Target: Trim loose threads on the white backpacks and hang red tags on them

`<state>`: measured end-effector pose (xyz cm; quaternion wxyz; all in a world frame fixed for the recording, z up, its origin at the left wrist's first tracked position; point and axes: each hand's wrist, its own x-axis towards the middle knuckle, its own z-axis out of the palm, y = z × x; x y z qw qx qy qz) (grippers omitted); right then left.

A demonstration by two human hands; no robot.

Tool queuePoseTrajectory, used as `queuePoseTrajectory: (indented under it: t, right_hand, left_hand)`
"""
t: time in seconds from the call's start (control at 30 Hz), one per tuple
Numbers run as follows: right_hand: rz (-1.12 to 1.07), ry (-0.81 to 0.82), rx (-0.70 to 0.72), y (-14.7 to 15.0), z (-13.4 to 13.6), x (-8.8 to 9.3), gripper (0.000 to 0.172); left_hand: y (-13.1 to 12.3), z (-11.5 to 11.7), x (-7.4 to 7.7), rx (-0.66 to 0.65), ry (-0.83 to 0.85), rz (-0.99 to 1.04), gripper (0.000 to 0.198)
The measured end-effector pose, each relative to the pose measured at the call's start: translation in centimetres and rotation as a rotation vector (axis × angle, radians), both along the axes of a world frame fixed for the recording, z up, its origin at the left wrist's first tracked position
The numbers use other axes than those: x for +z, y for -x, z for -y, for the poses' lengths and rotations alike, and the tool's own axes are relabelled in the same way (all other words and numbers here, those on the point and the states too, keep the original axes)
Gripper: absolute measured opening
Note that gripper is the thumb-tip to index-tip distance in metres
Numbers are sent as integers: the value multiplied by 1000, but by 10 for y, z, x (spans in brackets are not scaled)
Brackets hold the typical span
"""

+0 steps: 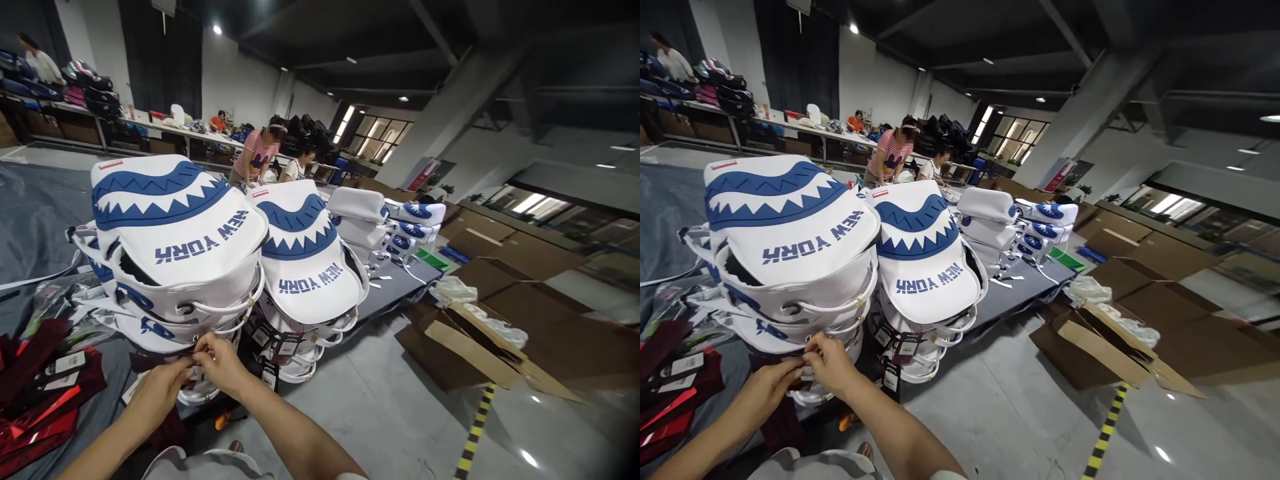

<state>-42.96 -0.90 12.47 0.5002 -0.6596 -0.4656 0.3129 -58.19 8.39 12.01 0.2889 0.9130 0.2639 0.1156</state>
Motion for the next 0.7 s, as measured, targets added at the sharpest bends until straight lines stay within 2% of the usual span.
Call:
queuePoseTrajectory:
  t: [0.13, 0.27, 0.4, 0.57, 0.7]
  right_hand:
    - [6, -8, -8, 2, 1, -4, 11]
    - [15, -17, -26, 5, 1, -3, 11]
    - [30, -15, -36, 7, 2, 0, 12]
    - [19, -11, -49, 9, 2, 0, 13]
    - [-31, 10, -84, 11, 0, 0, 12]
  left_hand:
    - [-1, -2, 1, 43, -37, -29, 23]
    - [-1, -5, 3, -35, 16, -49, 26]
    - [0, -6, 1, 16, -74, -60, 25]
    - [3, -8, -4, -73, 6, -38, 33]
    - [6, -12, -10, 16, -87, -36, 32]
